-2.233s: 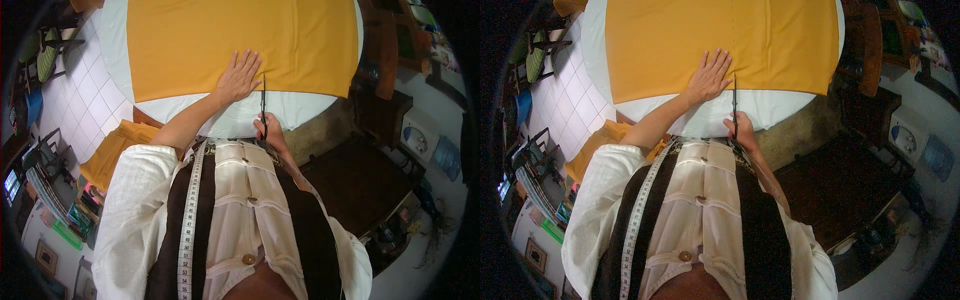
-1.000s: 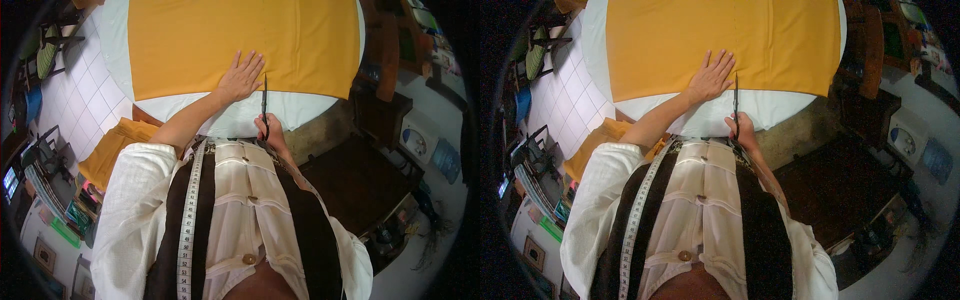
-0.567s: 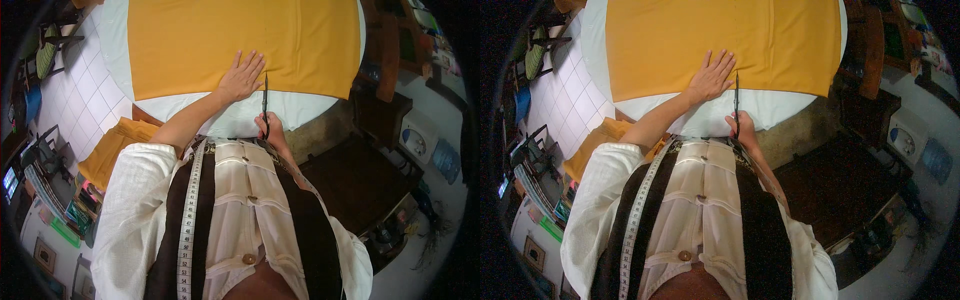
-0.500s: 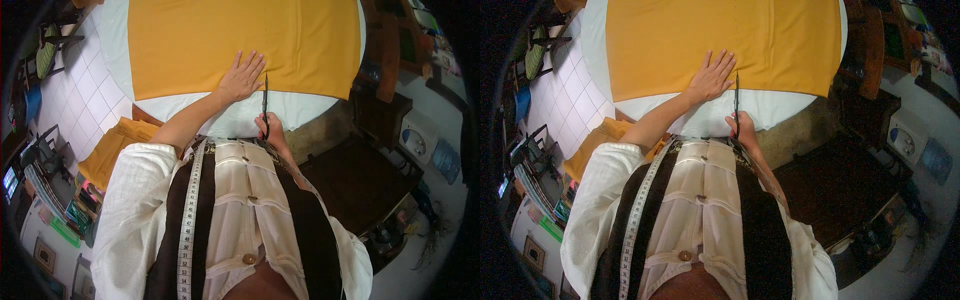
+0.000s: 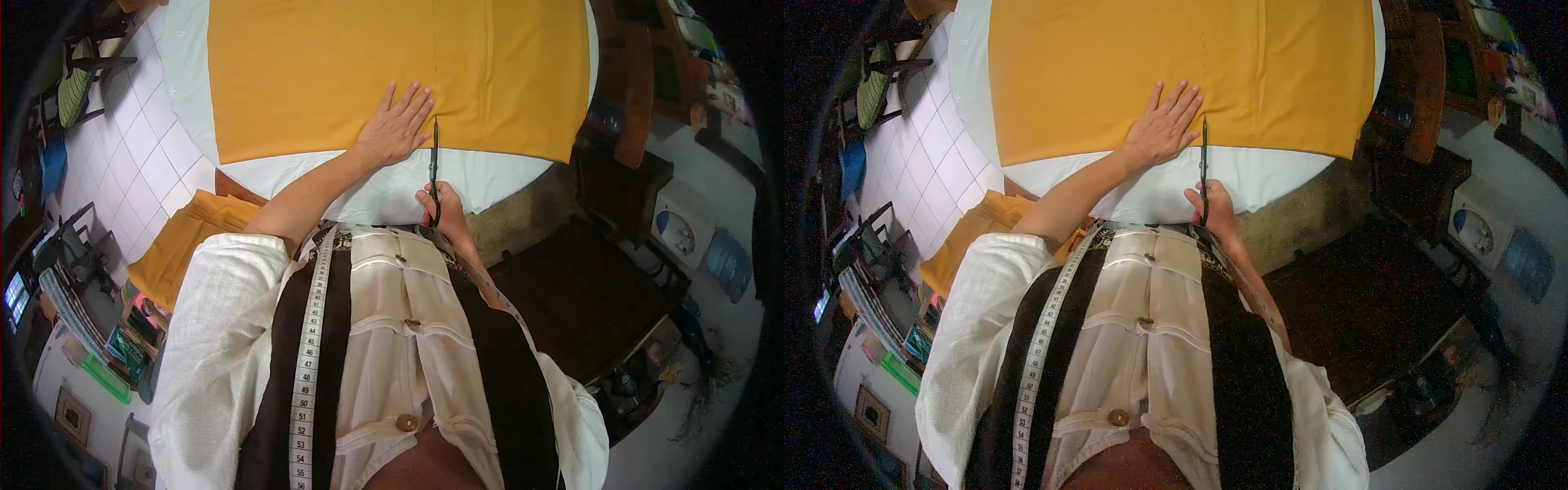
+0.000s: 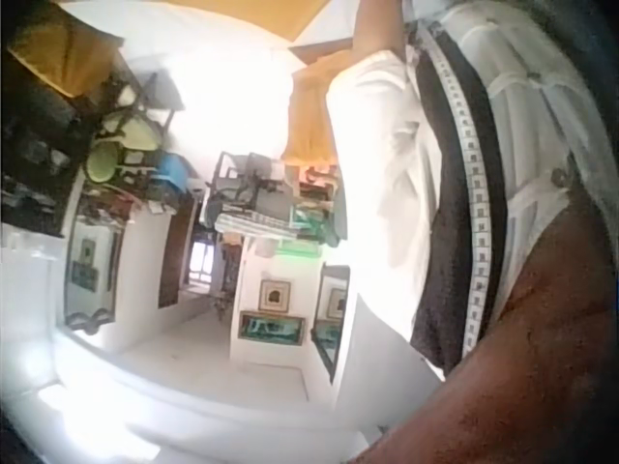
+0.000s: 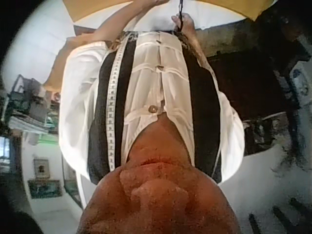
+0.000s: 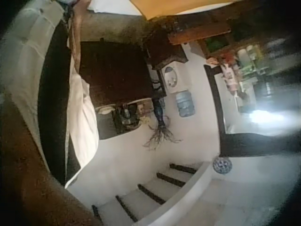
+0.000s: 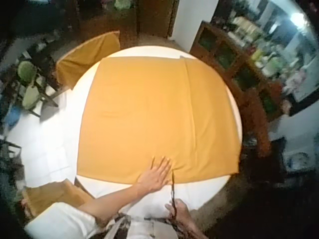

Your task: Measure a piece of yellow fabric with a measuring tape, mark it with a pencil, and then cut it along the marked line with scissors.

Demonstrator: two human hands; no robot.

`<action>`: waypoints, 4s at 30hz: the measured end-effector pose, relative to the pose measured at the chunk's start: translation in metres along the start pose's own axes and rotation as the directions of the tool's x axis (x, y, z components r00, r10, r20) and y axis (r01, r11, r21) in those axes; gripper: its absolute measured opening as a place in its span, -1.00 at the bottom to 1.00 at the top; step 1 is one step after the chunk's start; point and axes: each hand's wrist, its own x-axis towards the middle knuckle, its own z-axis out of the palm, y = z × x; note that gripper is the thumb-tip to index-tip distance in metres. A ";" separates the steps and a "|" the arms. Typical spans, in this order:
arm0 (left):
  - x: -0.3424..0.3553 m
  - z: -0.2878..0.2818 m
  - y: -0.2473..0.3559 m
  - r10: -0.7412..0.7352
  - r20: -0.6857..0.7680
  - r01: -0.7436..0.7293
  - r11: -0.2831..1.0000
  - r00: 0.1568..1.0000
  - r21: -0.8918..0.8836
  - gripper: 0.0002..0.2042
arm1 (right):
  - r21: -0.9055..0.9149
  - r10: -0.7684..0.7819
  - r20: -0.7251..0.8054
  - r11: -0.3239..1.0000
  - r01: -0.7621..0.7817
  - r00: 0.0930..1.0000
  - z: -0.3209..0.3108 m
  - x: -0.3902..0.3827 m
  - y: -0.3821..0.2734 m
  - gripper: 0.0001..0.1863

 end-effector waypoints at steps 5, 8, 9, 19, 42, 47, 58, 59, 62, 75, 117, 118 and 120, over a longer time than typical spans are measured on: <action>-0.001 -0.001 0.001 0.001 -0.003 -0.001 1.000 1.000 0.009 -0.34 | 0.009 -0.006 0.012 1.000 0.006 1.000 -0.001 0.004 -0.002 -0.55; -0.002 -0.001 0.001 0.001 0.001 -0.002 0.999 1.000 0.037 -0.34 | 0.057 0.008 0.013 0.998 -0.009 1.000 0.001 0.004 -0.011 -0.54; -0.002 -0.001 0.001 0.001 0.000 -0.001 0.999 1.000 0.035 -0.34 | 0.055 0.008 0.013 0.998 -0.009 1.000 0.000 0.004 -0.011 -0.54; 0.003 0.003 0.004 0.006 -0.033 -0.004 0.999 0.999 0.054 -0.34 | 0.051 -0.008 0.011 0.999 0.008 1.000 -0.005 0.006 -0.010 -0.55; -0.002 -0.002 0.007 -0.040 0.047 0.039 0.999 0.998 0.014 -0.32 | -0.029 0.024 0.013 0.999 -0.023 1.000 -0.007 0.005 -0.021 -0.58; -0.004 -0.008 0.009 -0.037 0.037 0.036 0.999 0.999 0.008 -0.31 | -0.061 0.019 -0.004 0.998 -0.019 1.000 -0.004 -0.006 -0.025 -0.59; -0.006 -0.010 0.011 -0.025 0.000 0.025 1.000 1.000 0.017 -0.33 | -0.056 0.038 0.017 0.998 -0.037 0.999 -0.005 -0.004 -0.028 -0.59; -0.005 -0.011 0.011 -0.025 0.000 0.025 1.000 1.000 0.016 -0.33 | -0.057 0.039 0.016 0.998 -0.038 0.999 -0.005 -0.004 -0.027 -0.59; -0.004 -0.012 0.011 -0.025 -0.006 0.025 1.000 1.000 -0.002 -0.33 | -0.013 0.036 0.011 0.999 -0.036 0.999 -0.006 -0.003 -0.022 -0.60; -0.011 -0.014 0.009 0.031 -0.039 -0.033 0.999 0.999 -0.034 -0.38 | 0.072 0.016 0.058 0.997 -0.021 0.998 -0.004 -0.001 -0.030 -0.63; -0.014 -0.016 0.012 0.026 0.007 -0.025 0.998 1.000 -0.053 -0.40 | 0.050 0.035 0.046 0.998 -0.037 0.998 -0.005 -0.001 -0.027 -0.61; -0.015 -0.016 0.012 0.025 0.009 -0.025 0.998 1.000 -0.052 -0.40 | 0.054 0.033 0.051 0.998 -0.036 0.998 -0.005 0.000 -0.027 -0.61; -0.014 -0.015 0.013 0.026 0.009 -0.025 0.998 1.000 -0.051 -0.40 | 0.052 0.038 0.046 0.998 -0.040 0.998 -0.005 0.001 -0.029 -0.61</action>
